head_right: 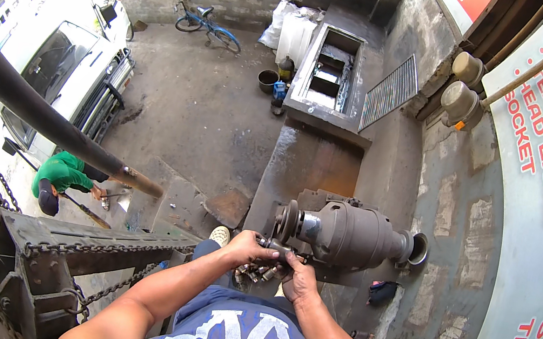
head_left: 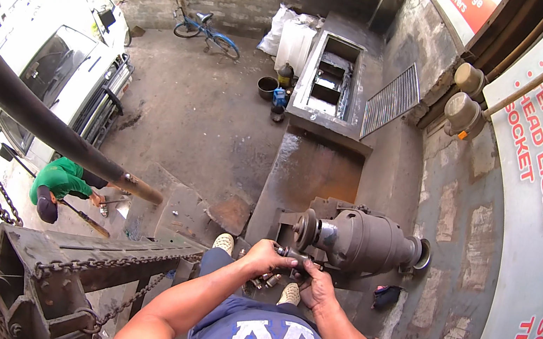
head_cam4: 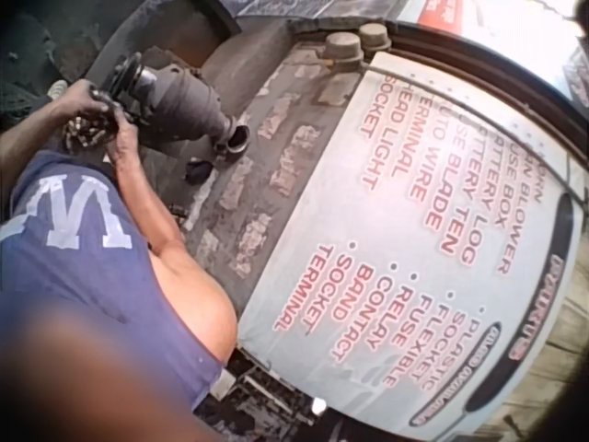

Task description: The person repeatedly picks up small metal parts from a pile on a metal platform and presses them against a rotating grinding wheel. The person holds each part with both hands, grinds it briefly, and places it back on the platform. The process is repeated for multiple parts throughout the clip.

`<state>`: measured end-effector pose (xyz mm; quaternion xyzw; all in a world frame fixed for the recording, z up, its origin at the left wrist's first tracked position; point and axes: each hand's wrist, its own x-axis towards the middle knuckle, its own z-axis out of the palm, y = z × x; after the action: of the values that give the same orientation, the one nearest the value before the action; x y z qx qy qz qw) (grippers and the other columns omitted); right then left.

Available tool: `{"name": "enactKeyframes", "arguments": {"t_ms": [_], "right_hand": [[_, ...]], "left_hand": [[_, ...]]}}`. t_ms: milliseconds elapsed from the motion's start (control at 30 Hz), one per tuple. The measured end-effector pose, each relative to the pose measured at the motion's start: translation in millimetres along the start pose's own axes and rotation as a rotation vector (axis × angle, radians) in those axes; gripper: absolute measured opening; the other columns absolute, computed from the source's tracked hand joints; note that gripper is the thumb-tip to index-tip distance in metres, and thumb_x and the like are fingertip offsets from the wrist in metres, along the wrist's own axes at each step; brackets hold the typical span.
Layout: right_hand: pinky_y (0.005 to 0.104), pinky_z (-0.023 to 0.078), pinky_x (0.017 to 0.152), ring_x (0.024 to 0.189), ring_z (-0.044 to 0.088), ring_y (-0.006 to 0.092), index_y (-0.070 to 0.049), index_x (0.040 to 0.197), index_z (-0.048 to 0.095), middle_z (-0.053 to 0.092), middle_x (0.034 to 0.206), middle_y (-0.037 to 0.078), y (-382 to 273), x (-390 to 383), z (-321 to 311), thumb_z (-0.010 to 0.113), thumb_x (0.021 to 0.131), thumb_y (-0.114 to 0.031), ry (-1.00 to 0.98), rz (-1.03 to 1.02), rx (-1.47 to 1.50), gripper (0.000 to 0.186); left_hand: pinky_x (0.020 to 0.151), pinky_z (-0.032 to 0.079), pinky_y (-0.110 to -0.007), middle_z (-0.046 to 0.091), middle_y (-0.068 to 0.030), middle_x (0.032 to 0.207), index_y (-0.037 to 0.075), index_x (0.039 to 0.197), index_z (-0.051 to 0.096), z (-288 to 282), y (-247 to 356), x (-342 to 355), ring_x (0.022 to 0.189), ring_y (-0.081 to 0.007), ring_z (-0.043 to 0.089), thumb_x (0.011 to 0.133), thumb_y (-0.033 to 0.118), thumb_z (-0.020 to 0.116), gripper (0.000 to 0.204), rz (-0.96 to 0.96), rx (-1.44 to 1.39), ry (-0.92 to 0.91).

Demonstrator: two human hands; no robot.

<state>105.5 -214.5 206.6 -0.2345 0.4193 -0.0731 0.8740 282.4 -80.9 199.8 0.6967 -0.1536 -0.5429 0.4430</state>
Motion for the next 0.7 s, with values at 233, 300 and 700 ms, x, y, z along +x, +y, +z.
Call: {"name": "enactKeyframes", "arguments": {"t_ms": [233, 300, 700], "right_hand": [[0.0336, 0.062, 0.077, 0.094, 0.074, 0.0188, -0.003, 0.115, 0.075, 0.078, 0.109, 0.006, -5, -1, 6, 0.072, 0.105, -0.014, 0.021, 0.014, -0.008, 0.015], [0.036, 0.062, 0.079, 0.095, 0.074, 0.0193, -0.002, 0.117, 0.075, 0.078, 0.11, 0.006, -5, -5, 9, 0.072, 0.104, -0.012, -0.072, -0.016, -0.067, 0.016], [0.0356, 0.063, 0.083, 0.093, 0.074, 0.0223, -0.001, 0.118, 0.072, 0.076, 0.11, 0.009, -11, -8, 15, 0.072, 0.102, -0.006, -0.048, 0.01, -0.125, 0.016]], "left_hand": [[0.073, 0.057, -0.033, 0.08, -0.01, 0.091, -0.004, 0.1, 0.081, -1, 3, -1, 0.077, -0.0147, 0.072, 0.081, 0.037, 0.097, 0.048, -0.054, 0.021, 0.015], [0.077, 0.059, -0.034, 0.078, -0.0108, 0.095, -0.005, 0.113, 0.075, -4, 0, -10, 0.083, -0.0154, 0.072, 0.079, 0.032, 0.099, 0.055, 0.007, 0.005, 0.052], [0.091, 0.059, -0.035, 0.076, -0.0132, 0.109, -0.006, 0.131, 0.065, 0, -7, -16, 0.098, -0.0192, 0.072, 0.077, 0.021, 0.1, 0.069, 0.155, -0.077, 0.093]]}}
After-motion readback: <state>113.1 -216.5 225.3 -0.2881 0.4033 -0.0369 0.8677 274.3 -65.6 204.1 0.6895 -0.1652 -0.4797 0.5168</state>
